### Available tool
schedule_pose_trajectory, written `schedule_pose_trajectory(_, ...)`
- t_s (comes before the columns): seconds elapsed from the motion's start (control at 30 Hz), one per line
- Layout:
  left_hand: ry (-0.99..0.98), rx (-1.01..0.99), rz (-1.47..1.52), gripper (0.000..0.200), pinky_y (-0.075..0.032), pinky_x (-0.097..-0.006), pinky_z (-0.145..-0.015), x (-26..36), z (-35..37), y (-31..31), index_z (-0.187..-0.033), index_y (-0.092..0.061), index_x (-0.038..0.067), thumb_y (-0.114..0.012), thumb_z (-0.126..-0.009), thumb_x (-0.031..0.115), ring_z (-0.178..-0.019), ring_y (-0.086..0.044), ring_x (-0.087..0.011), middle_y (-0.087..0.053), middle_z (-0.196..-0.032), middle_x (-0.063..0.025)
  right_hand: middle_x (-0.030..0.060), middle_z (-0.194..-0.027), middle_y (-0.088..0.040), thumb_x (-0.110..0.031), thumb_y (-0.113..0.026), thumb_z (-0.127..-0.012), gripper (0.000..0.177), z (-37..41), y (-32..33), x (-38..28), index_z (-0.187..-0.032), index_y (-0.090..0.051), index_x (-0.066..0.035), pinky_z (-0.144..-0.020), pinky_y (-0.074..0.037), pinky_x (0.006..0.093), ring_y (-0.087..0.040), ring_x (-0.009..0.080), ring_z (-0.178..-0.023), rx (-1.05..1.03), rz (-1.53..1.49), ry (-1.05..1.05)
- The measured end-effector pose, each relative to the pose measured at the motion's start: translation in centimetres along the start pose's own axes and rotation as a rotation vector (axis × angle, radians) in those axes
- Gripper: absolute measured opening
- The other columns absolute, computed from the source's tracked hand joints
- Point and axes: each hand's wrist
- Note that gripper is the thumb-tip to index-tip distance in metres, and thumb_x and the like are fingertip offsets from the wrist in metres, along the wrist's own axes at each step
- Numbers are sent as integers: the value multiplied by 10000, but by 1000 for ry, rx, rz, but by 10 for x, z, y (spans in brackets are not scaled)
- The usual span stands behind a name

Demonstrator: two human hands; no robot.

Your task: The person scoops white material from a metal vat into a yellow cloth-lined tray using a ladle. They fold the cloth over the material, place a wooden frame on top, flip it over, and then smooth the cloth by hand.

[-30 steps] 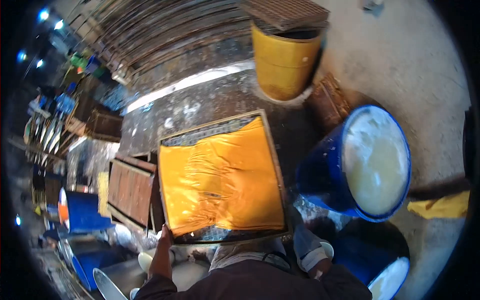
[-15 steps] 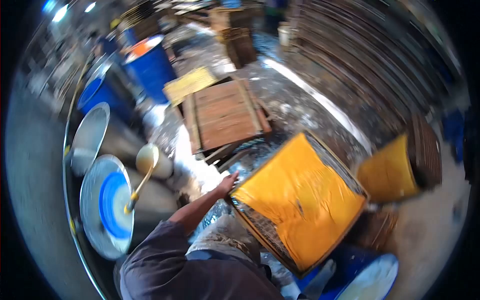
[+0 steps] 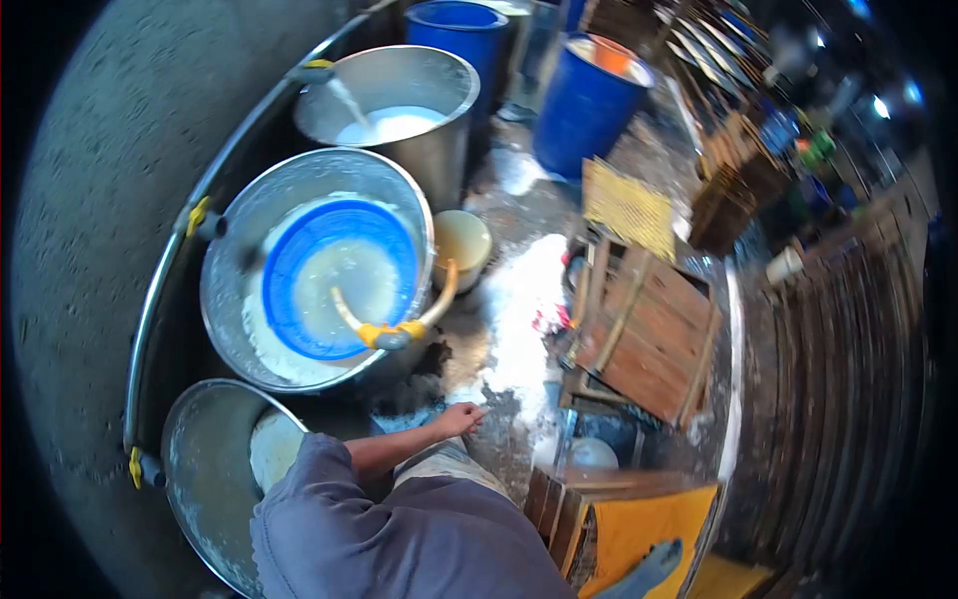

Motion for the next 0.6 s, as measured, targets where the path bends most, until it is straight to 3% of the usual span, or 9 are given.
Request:
schedule_pose_trajectory(0.03,-8,39,20,422,-560,-314,-778,-14,1,33,-1124,-664,-18,-571,-1037,385,-769,-641,-122,-706,-998,-95,151,-1211,-649,-135,-578,-995,365,-1,-53,-43,-1332,-577,7,-912,-510,317,-615,223,-1061,-151,-44,41)
schedule_pose_trajectory(0.07,-15,130,11,392,-560,-308,-768,-39,-2,59,-1111,-666,-13,-578,-1035,362,-784,-650,-127,-706,-1001,-92,158,-1200,-643,-70,-596,-961,396,-24,-115,-31,-1344,-553,21,-921,-511,304,-614,215,-1054,-300,-101,344)
schedule_pose_trajectory(0.13,-35,250,9,362,-561,-302,-758,-49,5,93,-1098,-668,-8,-586,-1032,338,-800,-659,-132,-707,-1004,-89,138,-1206,-629,-14,-604,-928,423,34,-232,-170,-1345,-547,19,-939,-504,302,-604,196,-1075,-572,-105,468)
schedule_pose_trajectory(0.17,-30,290,108,342,-562,-301,-761,-43,21,105,-1101,-670,-1,-591,-1030,324,-825,-669,-139,-709,-1001,-84,128,-1173,-654,-28,-621,-907,416,84,-274,-246,-1316,-569,26,-922,-512,308,-623,194,-1043,-733,-171,285)
schedule_pose_trajectory(0.23,-31,334,261,315,-566,-302,-771,-36,44,120,-1107,-675,15,-591,-1029,308,-873,-684,-151,-714,-997,-77,132,-1058,-707,-147,-697,-863,426,119,-378,-275,-1242,-623,32,-869,-547,330,-679,206,-959,-1070,-120,450)
schedule_pose_trajectory(0.27,-40,340,316,308,-567,-304,-779,-33,52,126,-1109,-677,23,-587,-1031,307,-896,-690,-155,-717,-997,-74,144,-1112,-702,-117,-739,-852,440,142,-416,-299,-1258,-627,10,-888,-551,335,-686,206,-1004,-1196,86,759)
schedule_pose_trajectory(0.37,-89,448,322,306,-579,-323,-770,-26,78,134,-1081,-671,-9,-601,-1006,278,-847,-697,-166,-721,-953,-101,177,-1117,-709,-391,-801,-784,630,252,-499,-365,-1266,-625,-26,-904,-541,412,-700,314,-1009,-1497,50,1116)
schedule_pose_trajectory(0.53,-140,692,469,274,-567,-304,-760,-13,120,134,-1110,-668,-7,-620,-1010,244,-855,-689,-150,-720,-976,-98,155,-1100,-696,-550,-845,-658,854,356,-580,-378,-1333,-545,-121,-836,-533,468,-685,355,-1006,-1555,346,1847)
schedule_pose_trajectory(0.6,-118,820,516,272,-567,-303,-758,-11,128,134,-1117,-670,-3,-624,-1010,243,-848,-692,-157,-719,-980,-97,177,-1056,-699,-414,-799,-747,712,366,-605,-364,-1345,-512,-155,-849,-536,488,-696,368,-960,-1587,440,1943)
Point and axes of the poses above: each hand's wrist, its own z-axis away from the middle knuckle, its own y-axis out of the back of the hand, x = y × z
